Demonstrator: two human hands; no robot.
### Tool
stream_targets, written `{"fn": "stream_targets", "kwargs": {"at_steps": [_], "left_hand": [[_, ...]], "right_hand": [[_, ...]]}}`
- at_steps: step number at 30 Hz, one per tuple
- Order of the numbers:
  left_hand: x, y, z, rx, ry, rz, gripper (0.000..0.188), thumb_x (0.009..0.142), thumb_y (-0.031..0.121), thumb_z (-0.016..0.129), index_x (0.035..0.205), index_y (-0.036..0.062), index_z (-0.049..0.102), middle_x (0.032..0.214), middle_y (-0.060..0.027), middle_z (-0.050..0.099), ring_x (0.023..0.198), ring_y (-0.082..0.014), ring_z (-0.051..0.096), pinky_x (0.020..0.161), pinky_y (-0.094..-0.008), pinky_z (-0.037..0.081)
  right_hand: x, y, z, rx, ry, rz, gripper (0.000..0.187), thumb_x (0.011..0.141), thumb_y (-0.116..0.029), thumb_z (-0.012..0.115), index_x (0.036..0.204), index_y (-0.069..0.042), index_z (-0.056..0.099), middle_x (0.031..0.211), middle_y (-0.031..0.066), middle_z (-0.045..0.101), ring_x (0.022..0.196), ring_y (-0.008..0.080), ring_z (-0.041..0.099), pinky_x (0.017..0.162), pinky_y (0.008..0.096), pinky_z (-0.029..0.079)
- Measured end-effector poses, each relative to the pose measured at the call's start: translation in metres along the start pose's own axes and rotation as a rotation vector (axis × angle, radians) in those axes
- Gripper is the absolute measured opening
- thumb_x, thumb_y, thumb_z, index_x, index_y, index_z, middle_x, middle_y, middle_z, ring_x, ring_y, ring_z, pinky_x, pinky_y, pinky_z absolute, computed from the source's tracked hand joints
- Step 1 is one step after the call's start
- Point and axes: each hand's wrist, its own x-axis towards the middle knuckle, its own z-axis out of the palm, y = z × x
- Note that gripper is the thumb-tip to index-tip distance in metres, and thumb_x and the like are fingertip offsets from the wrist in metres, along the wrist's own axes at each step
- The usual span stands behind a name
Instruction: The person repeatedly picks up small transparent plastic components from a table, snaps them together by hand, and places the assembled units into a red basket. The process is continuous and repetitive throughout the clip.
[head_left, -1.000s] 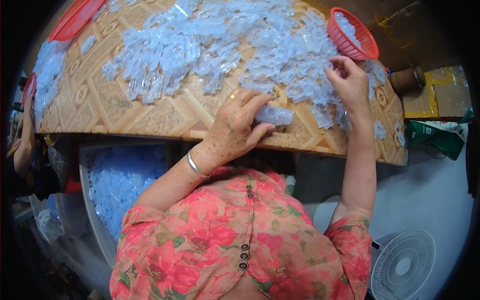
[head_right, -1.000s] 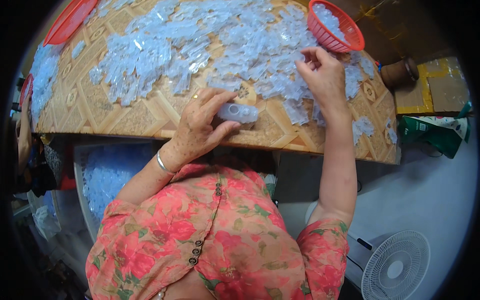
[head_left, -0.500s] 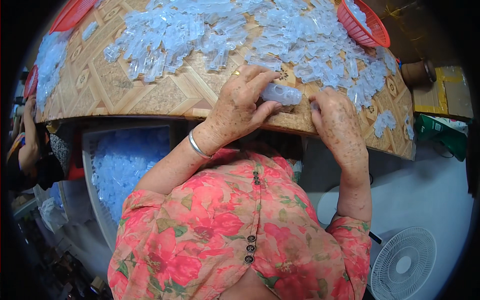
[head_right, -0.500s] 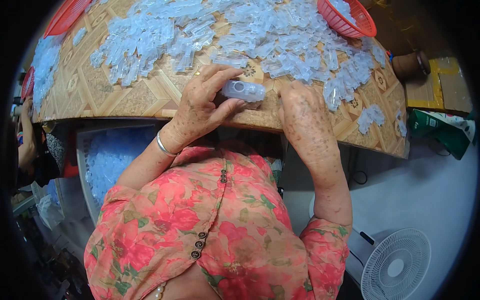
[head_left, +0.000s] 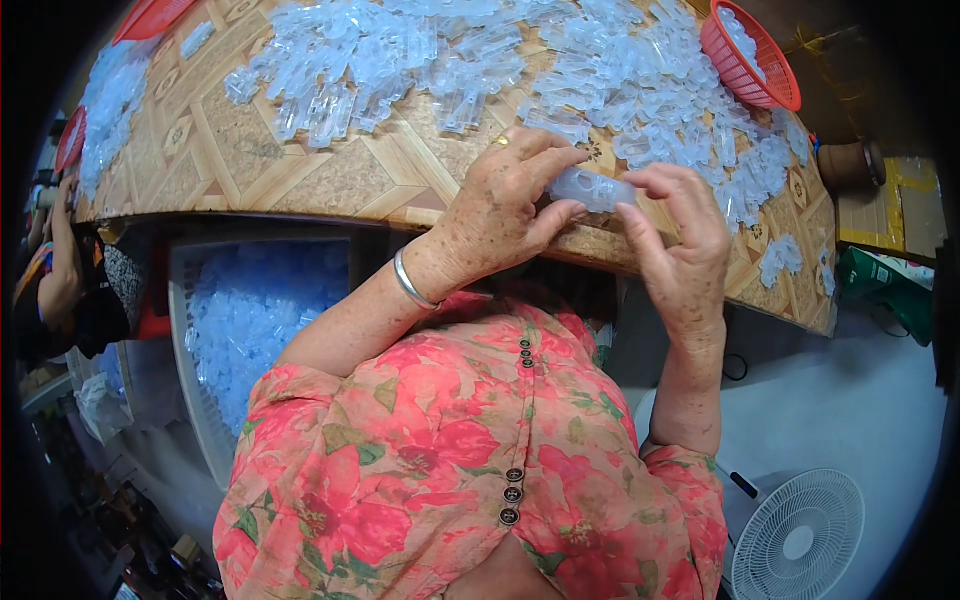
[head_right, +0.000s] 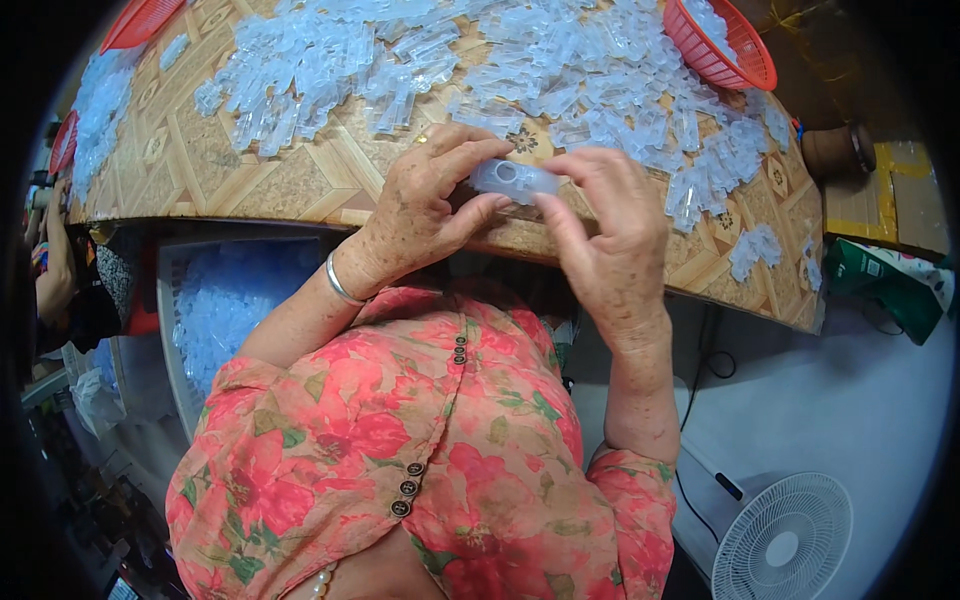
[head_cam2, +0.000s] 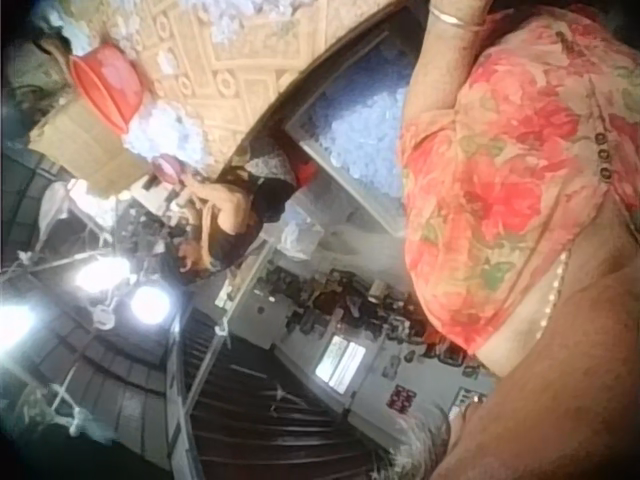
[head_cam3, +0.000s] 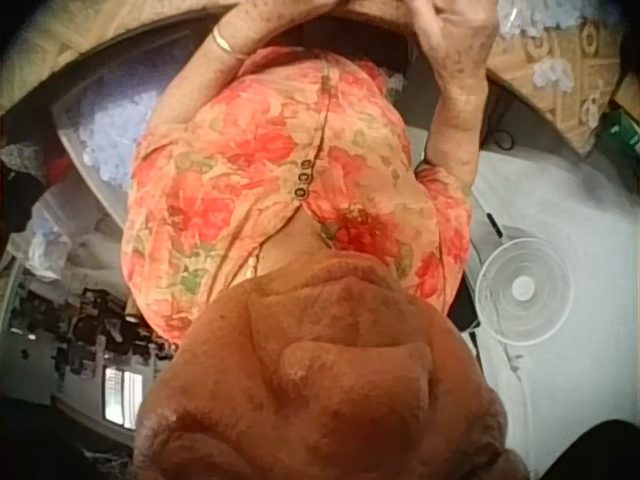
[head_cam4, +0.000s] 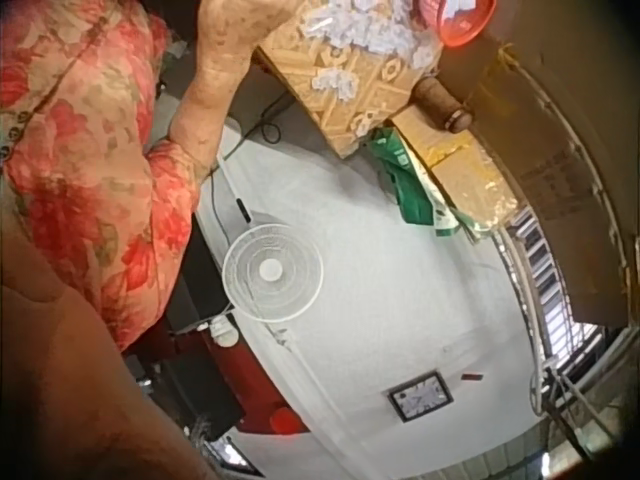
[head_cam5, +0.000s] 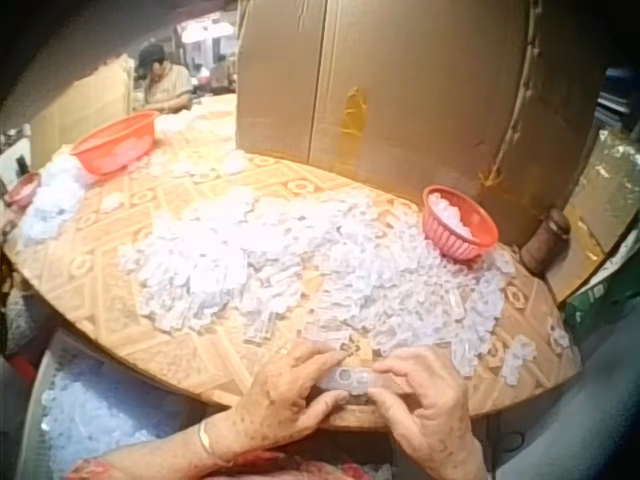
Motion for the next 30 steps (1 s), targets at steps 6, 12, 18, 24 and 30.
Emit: {"fn": "stream_targets", "kwargs": {"at_steps": [6, 12, 18, 24, 30], "left_hand": [[-0.002, -0.005, 0.004, 0.004, 0.026, 0.037, 0.041, 0.075, 0.005, 0.079, 0.114, 0.0028, 0.067, 0.108, -0.0149, 0.067, 0.095, -0.0326, 0.065, 0.079, -0.0389, 0.054], [-0.002, -0.004, 0.003, 0.005, 0.030, 0.053, 0.039, 0.074, 0.004, 0.078, 0.112, 0.0034, 0.069, 0.104, -0.0143, 0.068, 0.093, -0.0320, 0.065, 0.079, -0.0387, 0.055], [-0.002, -0.007, 0.004, -0.030, -0.004, 0.015, 0.036, 0.074, 0.007, 0.078, 0.108, 0.0014, 0.067, 0.102, -0.0155, 0.066, 0.093, -0.0362, 0.063, 0.081, -0.0436, 0.052], [-0.002, 0.018, -0.018, 0.131, 0.033, -0.033, 0.045, 0.079, 0.009, 0.078, 0.122, 0.0036, 0.065, 0.111, -0.0139, 0.067, 0.089, -0.0318, 0.066, 0.079, -0.0397, 0.054], [0.003, 0.015, -0.013, 0.010, -0.096, -0.105, 0.029, 0.093, 0.015, 0.067, 0.119, 0.0014, 0.067, 0.113, -0.0156, 0.069, 0.090, -0.0277, 0.069, 0.081, -0.0356, 0.055]], "right_hand": [[0.004, -0.002, 0.022, -0.061, -0.008, -0.108, 0.024, 0.081, -0.011, 0.074, 0.104, -0.007, 0.068, 0.103, 0.0101, 0.067, 0.100, 0.0297, 0.062, 0.089, 0.0412, 0.044], [0.011, -0.004, 0.025, -0.015, -0.068, -0.069, 0.022, 0.082, -0.011, 0.073, 0.103, -0.006, 0.067, 0.104, 0.0102, 0.067, 0.101, 0.0300, 0.062, 0.089, 0.0421, 0.044], [0.010, -0.002, 0.026, -0.025, -0.070, -0.080, 0.028, 0.081, -0.014, 0.075, 0.106, -0.005, 0.067, 0.106, 0.0108, 0.067, 0.101, 0.0303, 0.062, 0.089, 0.0425, 0.045], [-0.001, -0.005, 0.009, 0.043, -0.046, 0.222, 0.036, 0.090, -0.028, 0.072, 0.115, -0.003, 0.065, 0.085, 0.0107, 0.065, 0.081, 0.0250, 0.065, 0.069, 0.0373, 0.050], [0.014, 0.001, 0.000, 0.446, -0.491, 0.709, 0.044, 0.100, -0.045, 0.061, 0.113, -0.002, 0.062, 0.059, 0.0043, 0.059, 0.046, 0.0129, 0.054, 0.045, 0.0272, 0.043]]}}
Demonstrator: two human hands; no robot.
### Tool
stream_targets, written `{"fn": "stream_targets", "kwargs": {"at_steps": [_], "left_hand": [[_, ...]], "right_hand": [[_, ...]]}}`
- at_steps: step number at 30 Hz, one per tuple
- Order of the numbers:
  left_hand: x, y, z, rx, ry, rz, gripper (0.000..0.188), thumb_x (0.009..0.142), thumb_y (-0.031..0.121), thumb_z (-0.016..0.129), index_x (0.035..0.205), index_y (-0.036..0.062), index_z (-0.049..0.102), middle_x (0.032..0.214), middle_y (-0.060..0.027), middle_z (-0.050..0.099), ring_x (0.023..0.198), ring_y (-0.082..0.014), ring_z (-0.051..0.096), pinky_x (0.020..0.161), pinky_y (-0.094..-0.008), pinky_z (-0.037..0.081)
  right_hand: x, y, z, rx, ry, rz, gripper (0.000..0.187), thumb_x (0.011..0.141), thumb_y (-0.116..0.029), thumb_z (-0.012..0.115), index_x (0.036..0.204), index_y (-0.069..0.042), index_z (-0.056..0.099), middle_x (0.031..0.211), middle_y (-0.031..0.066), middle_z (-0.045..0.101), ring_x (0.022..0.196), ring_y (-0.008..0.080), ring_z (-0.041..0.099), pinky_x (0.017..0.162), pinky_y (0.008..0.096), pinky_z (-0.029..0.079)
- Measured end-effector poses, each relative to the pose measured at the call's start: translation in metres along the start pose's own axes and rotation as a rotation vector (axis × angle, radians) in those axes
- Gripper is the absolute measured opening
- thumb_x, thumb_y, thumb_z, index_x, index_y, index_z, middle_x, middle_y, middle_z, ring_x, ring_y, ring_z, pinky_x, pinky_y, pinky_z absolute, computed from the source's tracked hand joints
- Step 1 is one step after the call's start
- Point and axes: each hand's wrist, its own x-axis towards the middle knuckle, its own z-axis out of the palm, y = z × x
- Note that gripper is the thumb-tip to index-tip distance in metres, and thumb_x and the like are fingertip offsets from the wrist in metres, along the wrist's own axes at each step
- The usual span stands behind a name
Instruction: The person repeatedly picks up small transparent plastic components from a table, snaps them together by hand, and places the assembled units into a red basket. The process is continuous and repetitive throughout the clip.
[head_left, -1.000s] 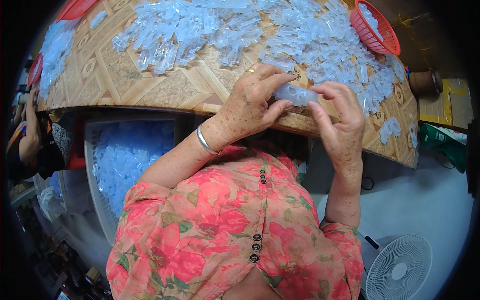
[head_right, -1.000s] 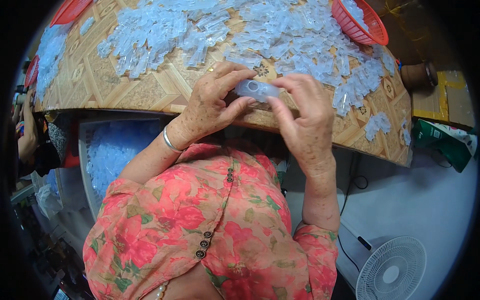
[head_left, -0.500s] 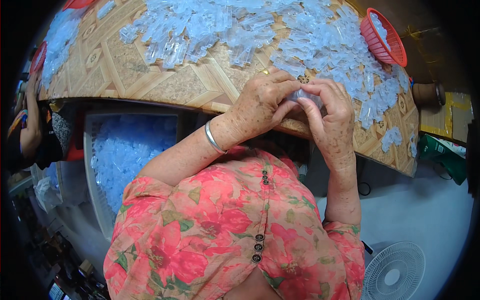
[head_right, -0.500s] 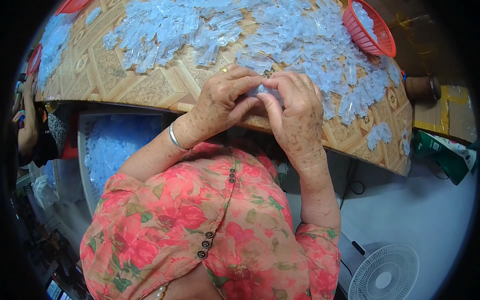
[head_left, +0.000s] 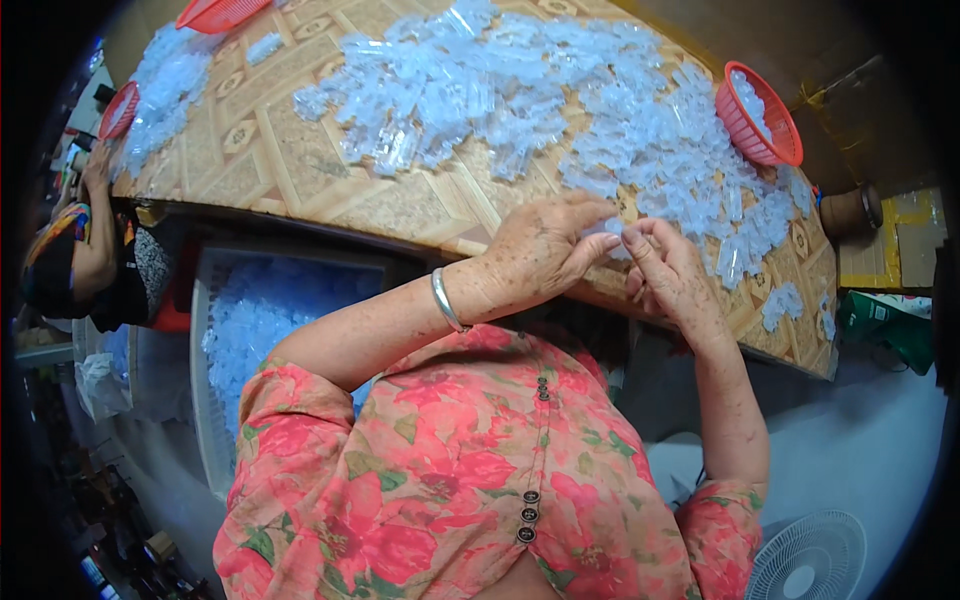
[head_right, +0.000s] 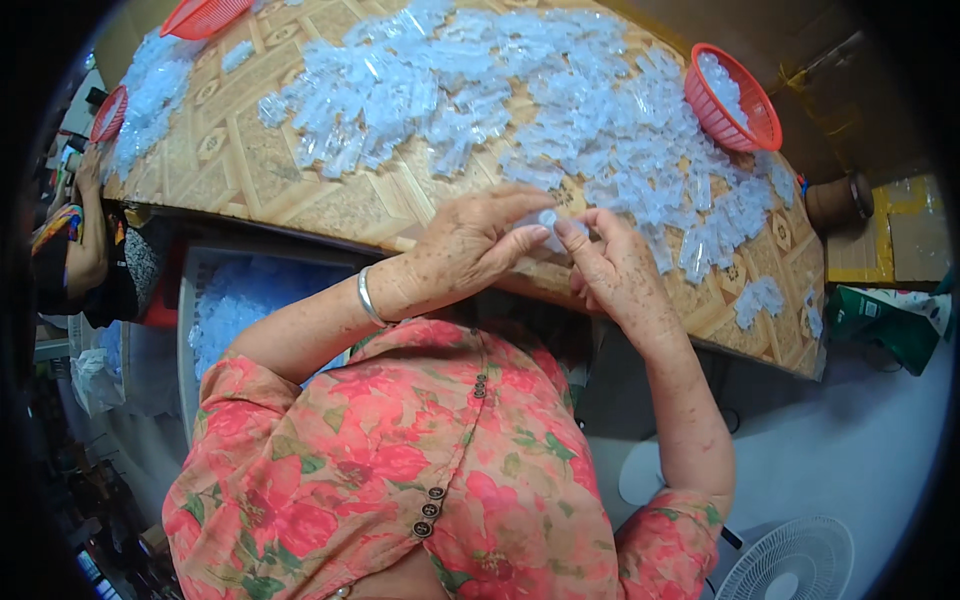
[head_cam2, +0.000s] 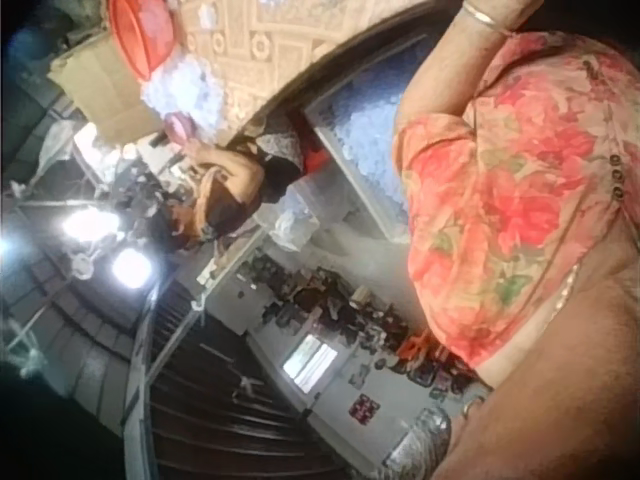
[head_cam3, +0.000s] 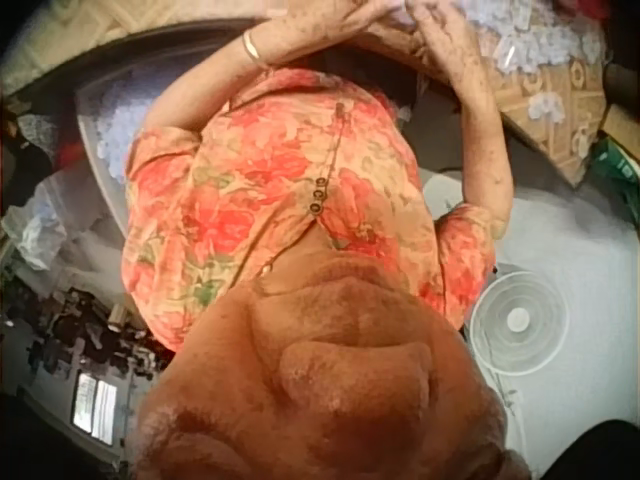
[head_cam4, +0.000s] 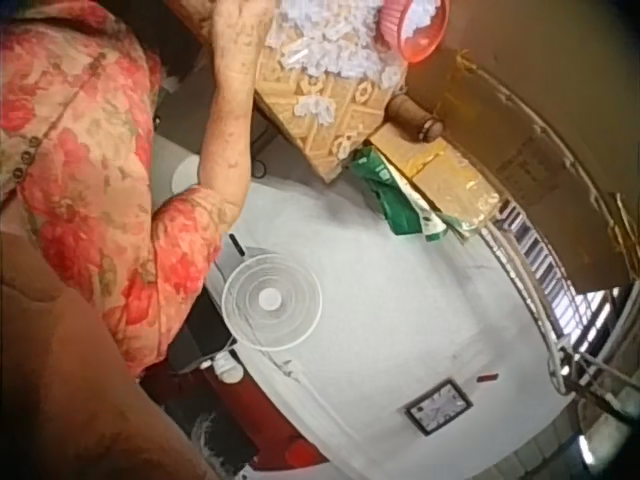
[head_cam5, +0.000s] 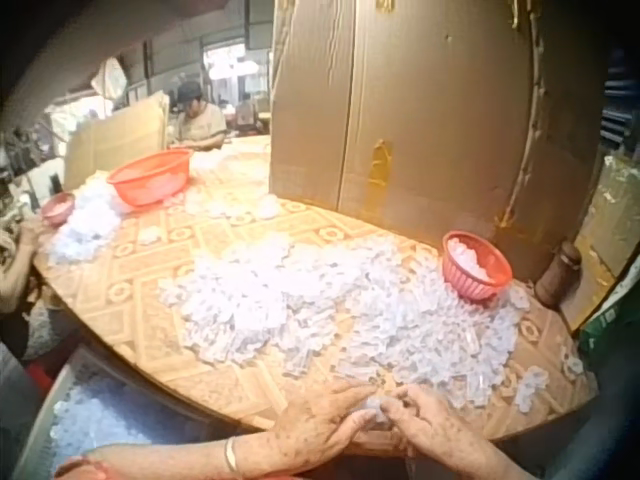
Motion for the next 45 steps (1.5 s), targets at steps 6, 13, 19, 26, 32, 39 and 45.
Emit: {"fn": "stream_targets", "kwargs": {"at_steps": [6, 13, 19, 26, 32, 39, 45], "left_hand": [[0.020, -0.005, -0.007, -0.617, -0.368, -0.593, 0.031, 0.102, 0.025, 0.061, 0.126, 0.0061, 0.068, 0.100, -0.0049, 0.073, 0.085, -0.0108, 0.070, 0.064, -0.0254, 0.059], [0.026, -0.006, -0.009, -0.719, -0.389, -0.715, 0.028, 0.100, 0.018, 0.064, 0.125, 0.0072, 0.070, 0.102, -0.0072, 0.073, 0.089, -0.0119, 0.069, 0.072, -0.0272, 0.061], [0.026, -0.001, -0.008, -0.655, -0.385, -0.699, 0.033, 0.099, 0.012, 0.063, 0.131, 0.0051, 0.065, 0.102, -0.0082, 0.074, 0.084, -0.0113, 0.070, 0.072, -0.0265, 0.061], [0.025, 0.001, -0.003, -0.683, -0.314, -0.740, 0.033, 0.098, 0.009, 0.062, 0.130, 0.0021, 0.065, 0.102, -0.0100, 0.074, 0.082, -0.0117, 0.070, 0.071, -0.0263, 0.060], [0.004, 0.006, -0.011, -0.477, -0.179, -0.469, 0.024, 0.097, 0.010, 0.064, 0.119, 0.0019, 0.070, 0.102, -0.0106, 0.073, 0.081, -0.0138, 0.070, 0.069, -0.0274, 0.060], [-0.057, 0.028, -0.164, 0.043, -0.655, -0.571, 0.024, 0.091, 0.017, 0.070, 0.108, 0.0005, 0.072, 0.091, -0.0104, 0.075, 0.071, -0.0141, 0.072, 0.061, -0.0276, 0.058], [-0.144, 0.008, -0.225, 0.726, -0.921, -0.667, 0.036, 0.081, 0.027, 0.077, 0.107, 0.0013, 0.073, 0.095, -0.0189, 0.074, 0.076, -0.0340, 0.072, 0.078, -0.0419, 0.056]], "right_hand": [[0.019, -0.004, -0.011, 0.187, -0.268, 0.196, 0.048, 0.101, -0.047, 0.058, 0.120, -0.003, 0.054, 0.074, 0.0077, 0.066, 0.048, 0.0099, 0.060, 0.039, 0.0222, 0.045], [0.021, -0.011, -0.016, 0.351, -0.385, 0.277, 0.047, 0.100, -0.042, 0.061, 0.123, -0.003, 0.048, 0.087, 0.0113, 0.067, 0.059, 0.0123, 0.067, 0.043, 0.0209, 0.053], [0.027, -0.004, -0.015, 0.400, -0.382, 0.306, 0.043, 0.099, -0.036, 0.065, 0.119, -0.003, 0.046, 0.085, 0.0147, 0.068, 0.062, 0.0179, 0.071, 0.043, 0.0241, 0.055], [0.025, -0.005, -0.009, 0.363, -0.303, 0.270, 0.043, 0.097, -0.037, 0.065, 0.118, -0.004, 0.049, 0.078, 0.0140, 0.068, 0.057, 0.0189, 0.070, 0.041, 0.0253, 0.054], [0.014, 0.014, 0.003, 0.318, -0.188, 0.045, 0.052, 0.097, -0.041, 0.065, 0.128, -0.002, 0.049, 0.075, 0.0107, 0.067, 0.054, 0.0142, 0.067, 0.041, 0.0207, 0.048], [0.004, 0.037, 0.009, 0.314, -0.113, -0.081, 0.044, 0.099, -0.035, 0.065, 0.128, -0.004, 0.055, 0.074, 0.0047, 0.067, 0.054, 0.0082, 0.063, 0.044, 0.0179, 0.043], [0.006, 0.036, 0.014, 0.291, -0.139, -0.124, 0.041, 0.100, -0.038, 0.062, 0.123, -0.004, 0.058, 0.074, 0.0046, 0.065, 0.052, 0.0068, 0.061, 0.041, 0.0164, 0.040]]}}
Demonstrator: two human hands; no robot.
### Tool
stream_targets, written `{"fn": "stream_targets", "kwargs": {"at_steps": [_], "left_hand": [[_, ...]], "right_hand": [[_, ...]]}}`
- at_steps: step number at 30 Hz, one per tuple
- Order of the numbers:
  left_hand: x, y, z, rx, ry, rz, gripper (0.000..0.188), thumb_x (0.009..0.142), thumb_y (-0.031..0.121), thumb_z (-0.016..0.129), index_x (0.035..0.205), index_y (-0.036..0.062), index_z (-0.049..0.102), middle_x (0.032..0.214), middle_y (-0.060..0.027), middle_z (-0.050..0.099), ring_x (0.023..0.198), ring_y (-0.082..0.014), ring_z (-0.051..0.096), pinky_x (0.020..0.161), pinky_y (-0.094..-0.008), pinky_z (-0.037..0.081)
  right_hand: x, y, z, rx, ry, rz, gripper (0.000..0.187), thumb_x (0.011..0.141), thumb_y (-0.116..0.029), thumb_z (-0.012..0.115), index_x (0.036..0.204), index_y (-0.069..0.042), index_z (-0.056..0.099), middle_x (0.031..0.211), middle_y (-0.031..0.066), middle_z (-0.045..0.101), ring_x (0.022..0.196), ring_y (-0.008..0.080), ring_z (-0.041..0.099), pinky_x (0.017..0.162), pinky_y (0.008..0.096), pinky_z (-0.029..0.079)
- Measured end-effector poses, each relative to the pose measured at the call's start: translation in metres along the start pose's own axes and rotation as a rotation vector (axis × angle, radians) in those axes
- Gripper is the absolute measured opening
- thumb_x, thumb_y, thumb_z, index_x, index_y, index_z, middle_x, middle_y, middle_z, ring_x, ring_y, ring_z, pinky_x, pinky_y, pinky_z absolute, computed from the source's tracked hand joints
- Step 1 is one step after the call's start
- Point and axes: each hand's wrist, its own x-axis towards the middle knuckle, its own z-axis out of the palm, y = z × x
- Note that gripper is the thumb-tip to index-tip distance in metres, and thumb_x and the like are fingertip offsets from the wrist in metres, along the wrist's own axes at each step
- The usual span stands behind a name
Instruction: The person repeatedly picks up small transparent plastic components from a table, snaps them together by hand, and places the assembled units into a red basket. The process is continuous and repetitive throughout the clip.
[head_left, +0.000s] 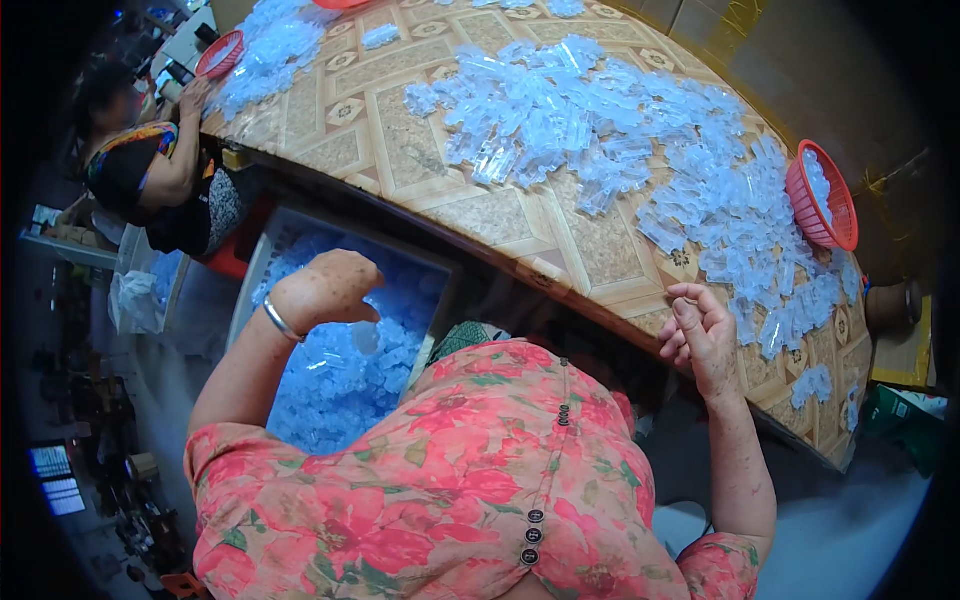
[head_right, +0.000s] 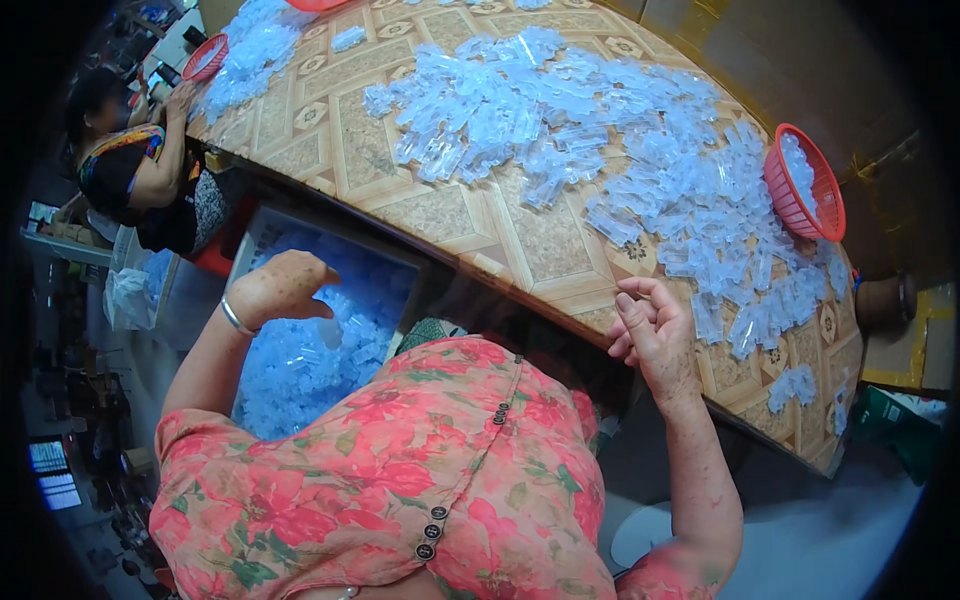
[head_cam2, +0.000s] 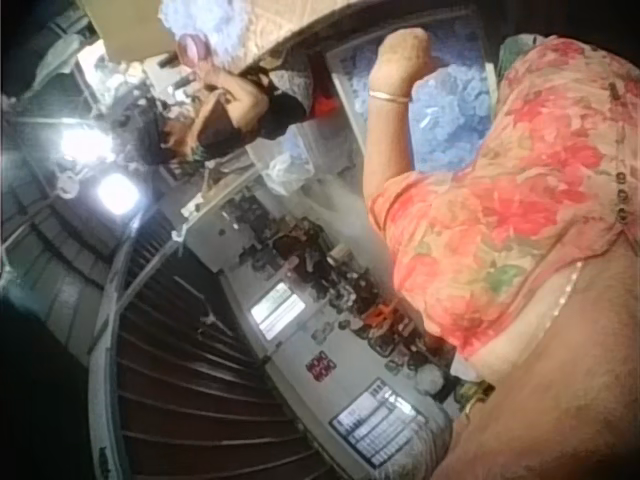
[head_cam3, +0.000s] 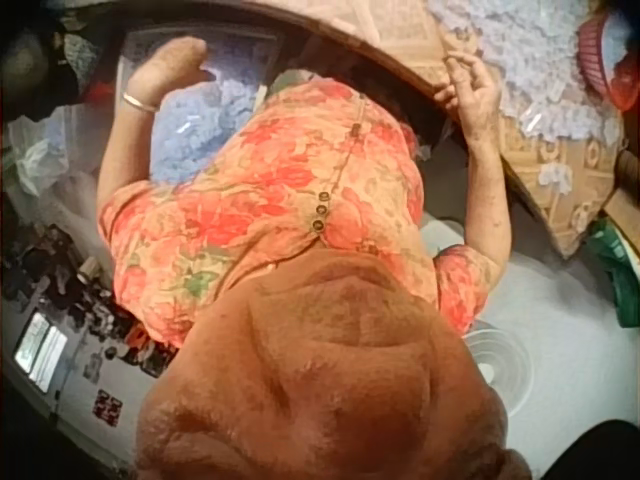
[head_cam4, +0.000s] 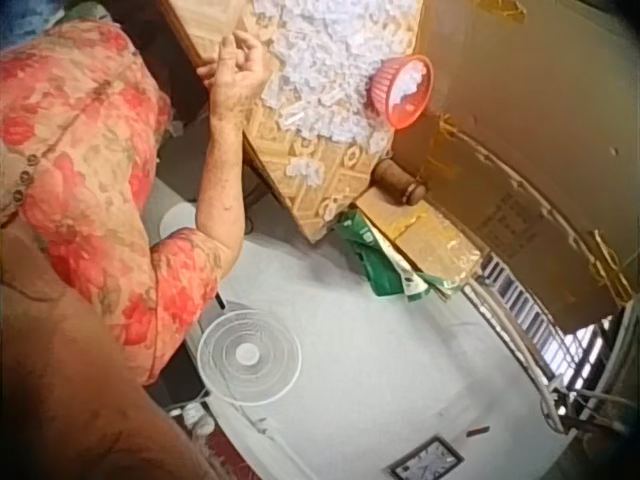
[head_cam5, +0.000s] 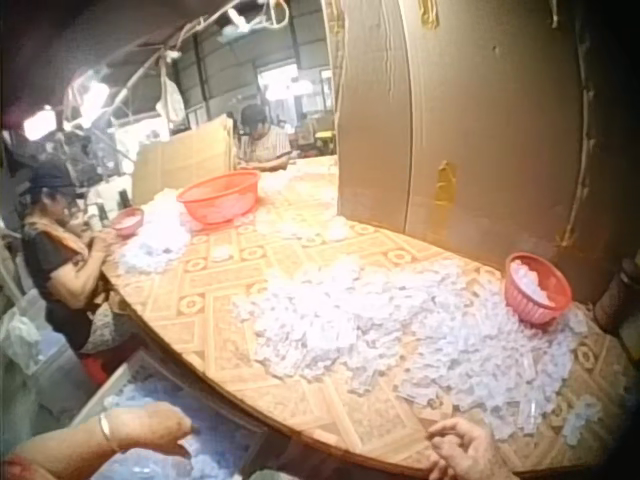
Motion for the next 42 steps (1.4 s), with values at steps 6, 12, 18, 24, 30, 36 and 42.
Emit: {"fn": "stream_targets", "kwargs": {"at_steps": [6, 12, 18, 24, 30, 36, 42], "left_hand": [[0.040, 0.013, -0.080, -0.290, 0.354, 0.201, 0.034, 0.083, 0.024, 0.076, 0.106, 0.0001, 0.072, 0.095, -0.0174, 0.073, 0.082, -0.0278, 0.071, 0.073, -0.0394, 0.056], [0.195, 0.019, -0.169, -0.140, 0.903, 0.195, 0.040, 0.088, 0.024, 0.072, 0.122, 0.0038, 0.067, 0.112, -0.0192, 0.071, 0.098, -0.0309, 0.070, 0.085, -0.0409, 0.055], [0.337, 0.009, -0.227, -0.045, 1.016, -0.052, 0.048, 0.090, 0.025, 0.068, 0.133, 0.0054, 0.062, 0.125, -0.0223, 0.066, 0.118, -0.0376, 0.062, 0.102, -0.0459, 0.048], [0.374, 0.008, -0.236, -0.044, 0.785, -0.125, 0.034, 0.086, 0.023, 0.062, 0.113, 0.0056, 0.074, 0.119, -0.0215, 0.069, 0.115, -0.0370, 0.065, 0.098, -0.0432, 0.051], [0.359, 0.008, -0.223, -0.199, 1.054, -0.108, 0.045, 0.085, 0.028, 0.072, 0.128, 0.0136, 0.069, 0.125, -0.0189, 0.068, 0.118, -0.0332, 0.063, 0.100, -0.0419, 0.050], [0.320, 0.011, -0.208, -0.147, 1.308, 0.071, 0.041, 0.087, 0.025, 0.071, 0.124, 0.0064, 0.068, 0.111, -0.0160, 0.072, 0.103, -0.0314, 0.069, 0.091, -0.0388, 0.054], [0.297, 0.036, -0.175, -0.672, 1.132, 0.351, 0.027, 0.093, 0.009, 0.067, 0.119, 0.0022, 0.070, 0.096, -0.0044, 0.071, 0.085, -0.0095, 0.064, 0.078, -0.0254, 0.053]], "right_hand": [[-0.003, -0.002, 0.001, 0.021, 0.046, 0.025, 0.030, 0.098, -0.027, 0.067, 0.118, -0.005, 0.062, 0.071, 0.0029, 0.067, 0.052, 0.0060, 0.061, 0.044, 0.0173, 0.040], [-0.008, -0.001, 0.002, 0.060, 0.095, 0.029, 0.025, 0.096, -0.016, 0.067, 0.117, -0.003, 0.062, 0.076, 0.0031, 0.067, 0.056, 0.0053, 0.062, 0.046, 0.0172, 0.042], [-0.009, 0.000, 0.005, 0.104, 0.097, 0.007, 0.024, 0.095, -0.008, 0.066, 0.117, 0.001, 0.060, 0.081, 0.0035, 0.065, 0.062, 0.0048, 0.061, 0.052, 0.0193, 0.050], [-0.010, 0.000, 0.005, 0.111, 0.112, -0.015, 0.023, 0.093, -0.005, 0.068, 0.113, 0.004, 0.060, 0.082, 0.0040, 0.064, 0.065, 0.0043, 0.062, 0.058, 0.0210, 0.056], [-0.010, 0.003, 0.007, 0.117, 0.117, -0.064, 0.024, 0.093, -0.005, 0.069, 0.113, 0.004, 0.061, 0.082, 0.0046, 0.064, 0.065, 0.0043, 0.062, 0.058, 0.0210, 0.055], [-0.011, 0.012, 0.008, 0.110, 0.150, -0.165, 0.024, 0.093, -0.005, 0.069, 0.114, 0.004, 0.061, 0.083, 0.0049, 0.064, 0.064, 0.0046, 0.061, 0.058, 0.0205, 0.054], [-0.010, 0.013, 0.011, 0.144, 0.200, -0.156, 0.024, 0.094, -0.006, 0.068, 0.114, 0.004, 0.061, 0.083, 0.0049, 0.065, 0.066, 0.0049, 0.061, 0.058, 0.0205, 0.054]]}}
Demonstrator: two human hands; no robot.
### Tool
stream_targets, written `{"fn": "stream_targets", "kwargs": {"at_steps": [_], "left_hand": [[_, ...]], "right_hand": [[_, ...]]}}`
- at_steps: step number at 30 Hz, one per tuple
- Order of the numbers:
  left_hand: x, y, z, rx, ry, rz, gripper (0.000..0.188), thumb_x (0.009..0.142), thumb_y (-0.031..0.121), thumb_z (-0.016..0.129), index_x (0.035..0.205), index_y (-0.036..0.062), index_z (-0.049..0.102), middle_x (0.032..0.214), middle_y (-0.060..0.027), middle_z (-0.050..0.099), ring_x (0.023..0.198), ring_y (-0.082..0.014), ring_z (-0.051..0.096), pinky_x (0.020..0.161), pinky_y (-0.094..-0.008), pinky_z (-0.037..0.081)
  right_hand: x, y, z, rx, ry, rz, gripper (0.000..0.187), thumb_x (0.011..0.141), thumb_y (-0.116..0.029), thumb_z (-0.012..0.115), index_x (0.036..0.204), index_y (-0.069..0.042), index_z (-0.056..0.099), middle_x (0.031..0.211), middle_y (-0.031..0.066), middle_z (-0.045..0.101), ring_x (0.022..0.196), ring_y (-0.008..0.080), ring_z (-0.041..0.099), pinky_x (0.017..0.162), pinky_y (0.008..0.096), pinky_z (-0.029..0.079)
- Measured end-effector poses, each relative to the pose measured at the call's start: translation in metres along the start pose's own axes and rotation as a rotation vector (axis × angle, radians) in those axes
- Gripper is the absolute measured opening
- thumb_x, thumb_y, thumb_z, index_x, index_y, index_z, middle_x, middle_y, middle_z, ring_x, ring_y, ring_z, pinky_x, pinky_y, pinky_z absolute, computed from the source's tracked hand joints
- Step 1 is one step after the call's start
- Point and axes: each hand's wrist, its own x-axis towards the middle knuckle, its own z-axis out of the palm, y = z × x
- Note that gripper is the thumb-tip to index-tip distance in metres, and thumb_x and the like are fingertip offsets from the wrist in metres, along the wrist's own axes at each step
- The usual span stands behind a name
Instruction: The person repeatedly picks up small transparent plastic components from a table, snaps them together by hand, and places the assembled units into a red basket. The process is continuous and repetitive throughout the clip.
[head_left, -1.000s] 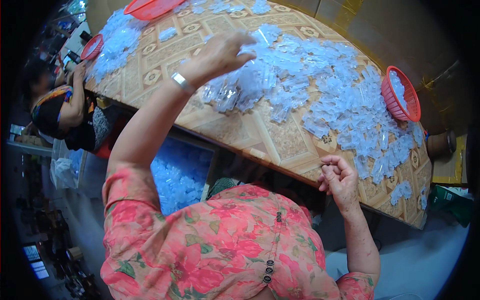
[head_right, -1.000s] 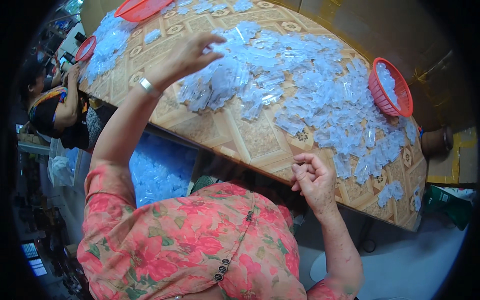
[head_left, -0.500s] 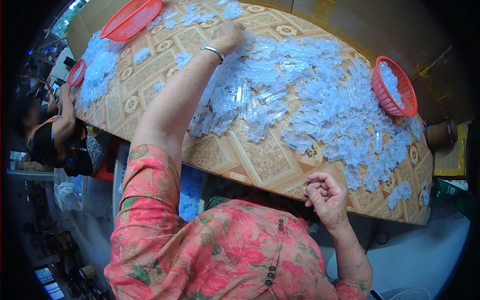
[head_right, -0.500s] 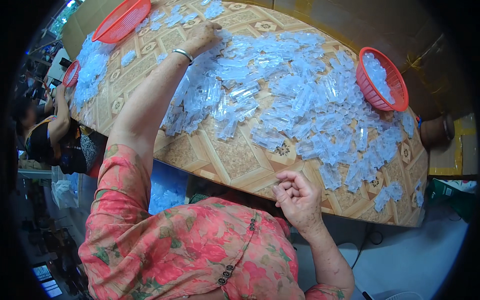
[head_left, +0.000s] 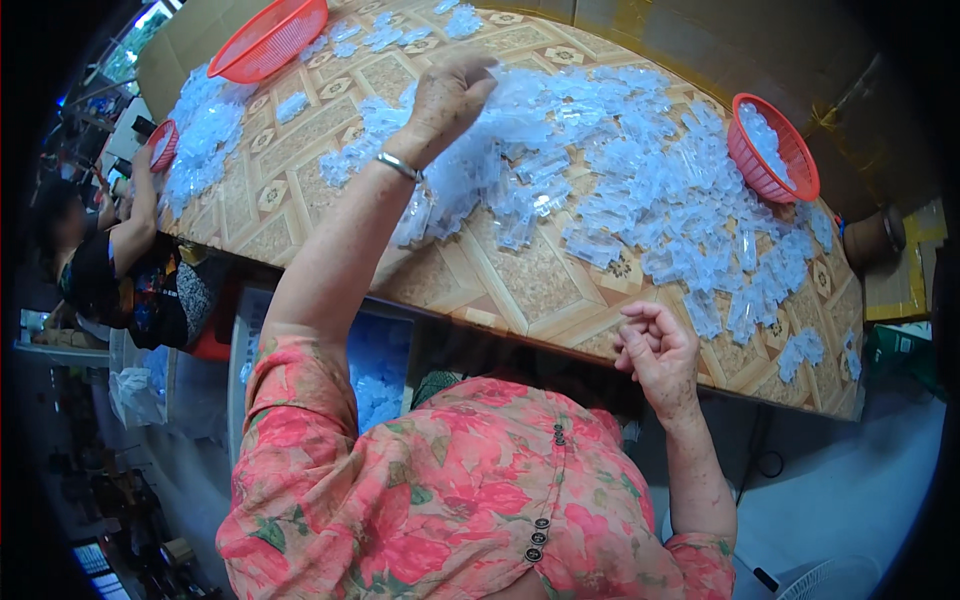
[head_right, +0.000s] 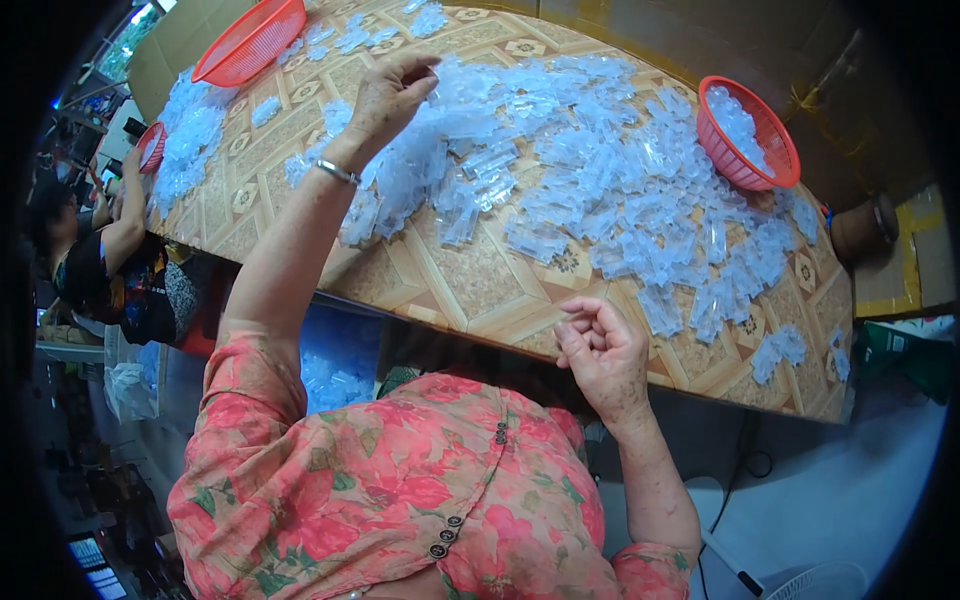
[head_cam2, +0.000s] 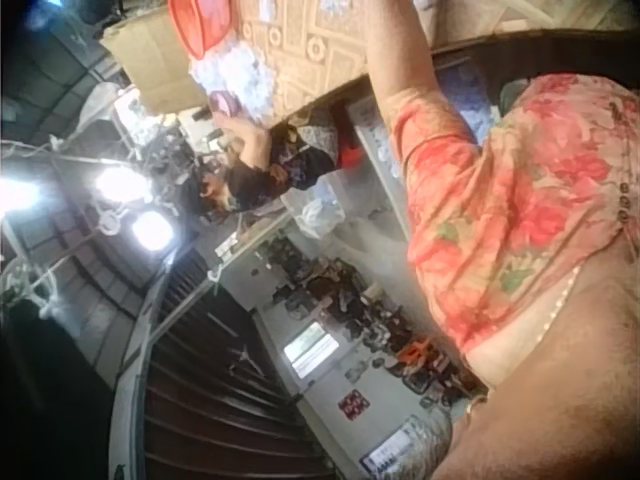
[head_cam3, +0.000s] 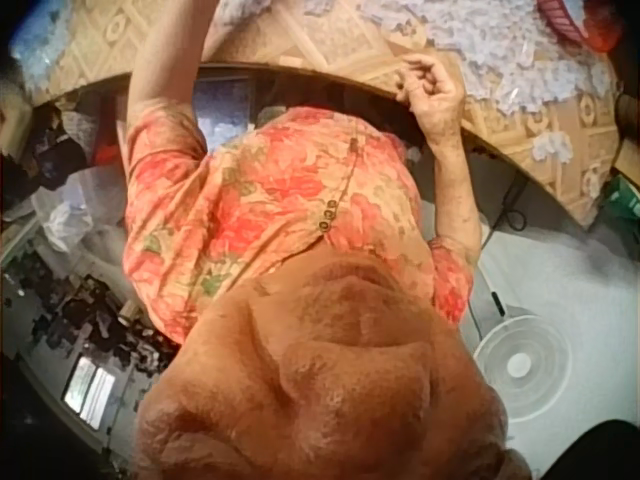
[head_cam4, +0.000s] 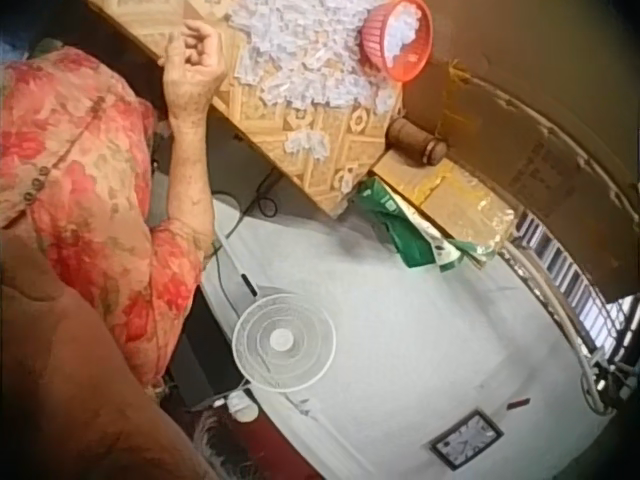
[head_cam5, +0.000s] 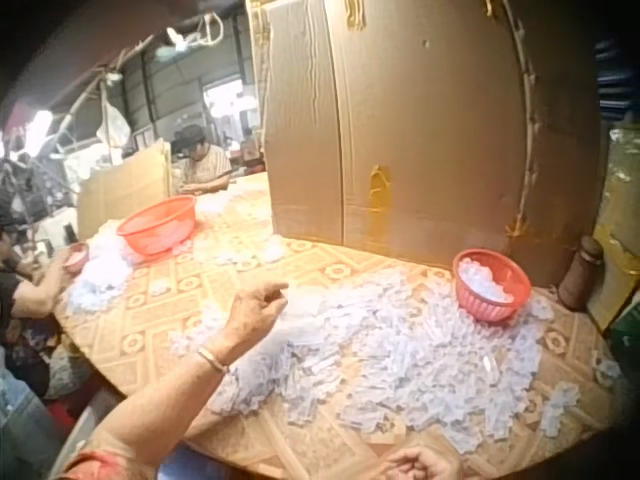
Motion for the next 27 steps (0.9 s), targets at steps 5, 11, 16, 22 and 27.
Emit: {"fn": "stream_targets", "kwargs": {"at_steps": [5, 11, 16, 22, 27], "left_hand": [[-0.066, 0.076, 0.025, -0.617, -0.279, -0.173, 0.028, 0.096, 0.006, 0.063, 0.122, -0.0001, 0.069, 0.102, -0.0001, 0.068, 0.090, -0.0071, 0.060, 0.082, -0.0236, 0.051], [-0.130, 0.135, 0.063, -0.853, -0.421, -0.249, 0.027, 0.096, 0.007, 0.062, 0.122, -0.0007, 0.067, 0.108, -0.0017, 0.069, 0.096, -0.0077, 0.061, 0.086, -0.0244, 0.050], [-0.150, 0.147, 0.081, -0.842, -0.444, -0.163, 0.029, 0.098, 0.010, 0.063, 0.125, -0.0007, 0.065, 0.109, -0.0027, 0.067, 0.095, -0.0077, 0.061, 0.086, -0.0247, 0.052], [-0.163, 0.171, 0.075, -1.151, -0.542, -0.451, 0.046, 0.099, 0.014, 0.065, 0.140, -0.0028, 0.051, 0.123, -0.0078, 0.062, 0.101, -0.0109, 0.063, 0.091, -0.0260, 0.054], [-0.175, 0.166, 0.084, -1.264, -0.529, -0.483, 0.046, 0.097, 0.007, 0.066, 0.139, -0.0031, 0.051, 0.122, -0.0099, 0.063, 0.103, -0.0147, 0.065, 0.090, -0.0287, 0.056]], "right_hand": [[0.001, -0.004, -0.001, -0.033, 0.055, 0.039, 0.026, 0.097, -0.009, 0.064, 0.119, 0.002, 0.059, 0.085, 0.0050, 0.067, 0.065, 0.0055, 0.063, 0.051, 0.0178, 0.048], [0.011, -0.008, 0.003, 0.297, 0.162, -0.047, 0.035, 0.099, -0.020, 0.066, 0.126, 0.000, 0.056, 0.085, 0.0056, 0.070, 0.056, 0.0065, 0.062, 0.045, 0.0180, 0.046], [0.012, -0.004, 0.000, 0.362, 0.168, -0.033, 0.028, 0.096, -0.016, 0.071, 0.119, -0.003, 0.062, 0.080, 0.0029, 0.069, 0.054, 0.0065, 0.062, 0.047, 0.0178, 0.046], [0.015, 0.009, -0.010, -0.521, 0.428, -0.697, 0.029, 0.091, 0.005, 0.065, 0.118, -0.006, 0.067, 0.094, 0.0050, 0.070, 0.073, 0.0069, 0.065, 0.062, 0.0198, 0.051], [0.014, 0.012, -0.005, -0.302, 0.416, -0.575, 0.035, 0.093, 0.008, 0.058, 0.124, -0.006, 0.065, 0.102, 0.0066, 0.068, 0.077, 0.0079, 0.064, 0.067, 0.0225, 0.053]]}}
